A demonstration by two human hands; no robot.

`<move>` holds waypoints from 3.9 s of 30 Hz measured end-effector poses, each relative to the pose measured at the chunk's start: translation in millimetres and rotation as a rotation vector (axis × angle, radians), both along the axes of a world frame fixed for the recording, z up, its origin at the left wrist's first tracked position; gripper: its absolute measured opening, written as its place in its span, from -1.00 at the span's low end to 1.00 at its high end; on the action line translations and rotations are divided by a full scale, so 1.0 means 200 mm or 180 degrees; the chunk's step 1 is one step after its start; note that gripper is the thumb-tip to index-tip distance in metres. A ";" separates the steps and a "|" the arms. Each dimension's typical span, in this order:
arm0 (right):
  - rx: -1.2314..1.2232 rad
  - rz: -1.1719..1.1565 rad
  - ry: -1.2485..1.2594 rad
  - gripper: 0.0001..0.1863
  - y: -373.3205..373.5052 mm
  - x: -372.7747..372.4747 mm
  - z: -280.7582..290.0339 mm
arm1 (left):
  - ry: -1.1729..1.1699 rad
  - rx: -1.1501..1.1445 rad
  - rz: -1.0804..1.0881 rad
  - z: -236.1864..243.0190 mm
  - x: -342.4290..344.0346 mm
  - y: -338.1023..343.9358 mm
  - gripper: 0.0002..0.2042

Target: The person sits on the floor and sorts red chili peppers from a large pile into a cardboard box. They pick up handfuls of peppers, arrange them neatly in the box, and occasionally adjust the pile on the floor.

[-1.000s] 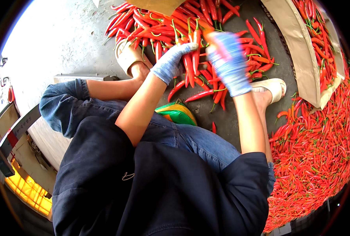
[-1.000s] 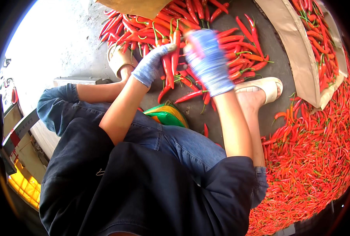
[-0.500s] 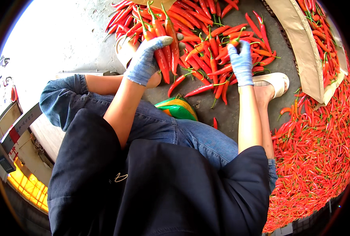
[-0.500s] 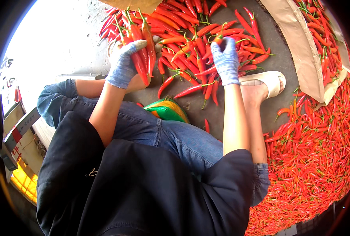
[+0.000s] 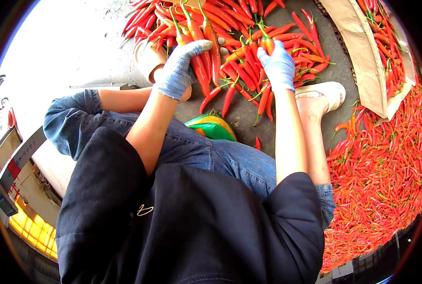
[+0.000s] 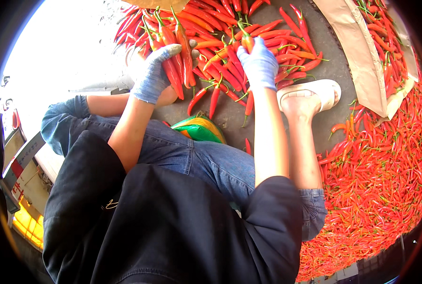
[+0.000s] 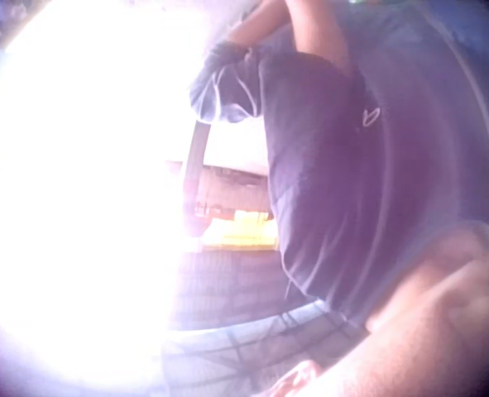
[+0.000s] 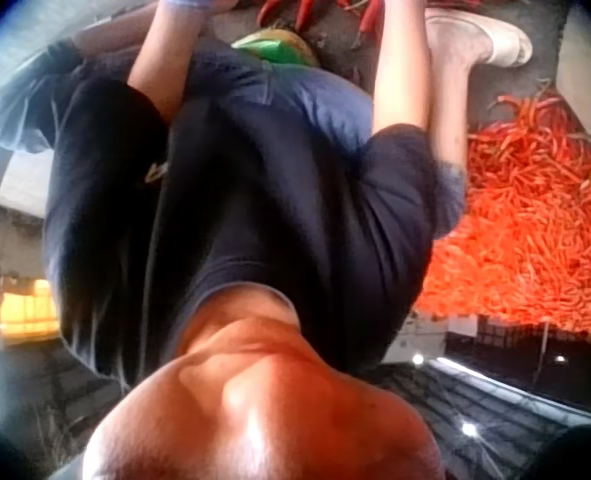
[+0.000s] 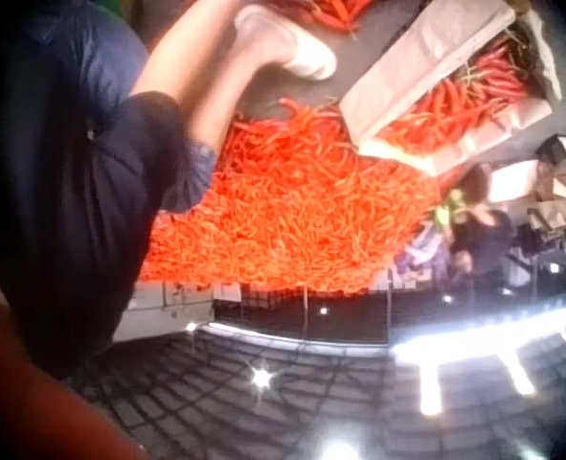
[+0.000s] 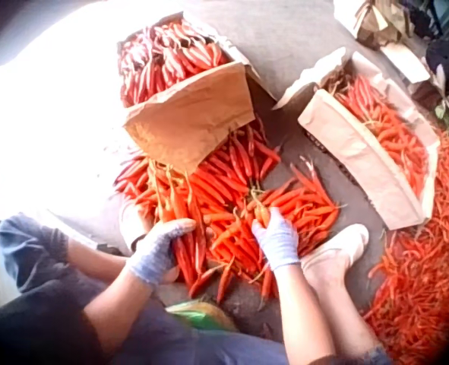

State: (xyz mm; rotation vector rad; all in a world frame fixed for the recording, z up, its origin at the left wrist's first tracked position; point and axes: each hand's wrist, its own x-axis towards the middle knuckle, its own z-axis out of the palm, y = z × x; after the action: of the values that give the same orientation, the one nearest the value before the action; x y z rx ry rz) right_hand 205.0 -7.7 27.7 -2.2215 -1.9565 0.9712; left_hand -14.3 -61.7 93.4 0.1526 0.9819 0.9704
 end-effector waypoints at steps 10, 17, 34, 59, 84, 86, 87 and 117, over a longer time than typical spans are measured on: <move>-0.0681 0.0969 -0.0665 -0.23 0.01 -0.12 -0.10 | 0.0117 0.0119 -0.0017 -0.04 -0.02 0.00 -0.58; 0.0119 -0.0604 0.1687 -0.55 0.01 -0.05 -0.17 | 0.0514 0.0532 0.0077 -0.09 0.00 -0.01 -0.60; 0.1183 -0.1335 0.3034 -0.66 -0.16 -0.23 0.33 | -0.1050 0.0855 0.0553 -0.23 0.04 0.02 -0.29; -0.0199 0.0640 -0.0108 -0.66 -0.25 0.02 0.00 | -0.1350 0.0756 0.1325 -0.30 -0.02 0.06 -0.34; -0.1676 0.0244 -0.0451 -0.37 -0.67 -0.20 -0.10 | -0.1246 0.0807 0.1103 -0.28 0.04 0.10 -0.38; -0.1562 0.0022 -0.0204 -0.38 -0.70 -0.20 -0.16 | -0.1330 0.0794 0.1052 -0.29 0.04 0.11 -0.39; -0.1514 -0.0046 -0.0049 -0.39 -0.70 -0.22 -0.16 | -0.1320 0.0791 0.1054 -0.28 0.03 0.10 -0.39; -0.0019 0.0355 -0.0511 -0.66 -0.37 -0.17 -0.20 | 0.0121 0.0756 0.1373 -0.26 0.01 0.12 -0.34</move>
State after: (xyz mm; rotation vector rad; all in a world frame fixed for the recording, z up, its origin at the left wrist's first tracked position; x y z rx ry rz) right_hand 170.1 -81.8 -11.5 -2.2812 -2.1676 0.8337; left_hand -11.9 -38.2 41.0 0.1608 0.9508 1.4857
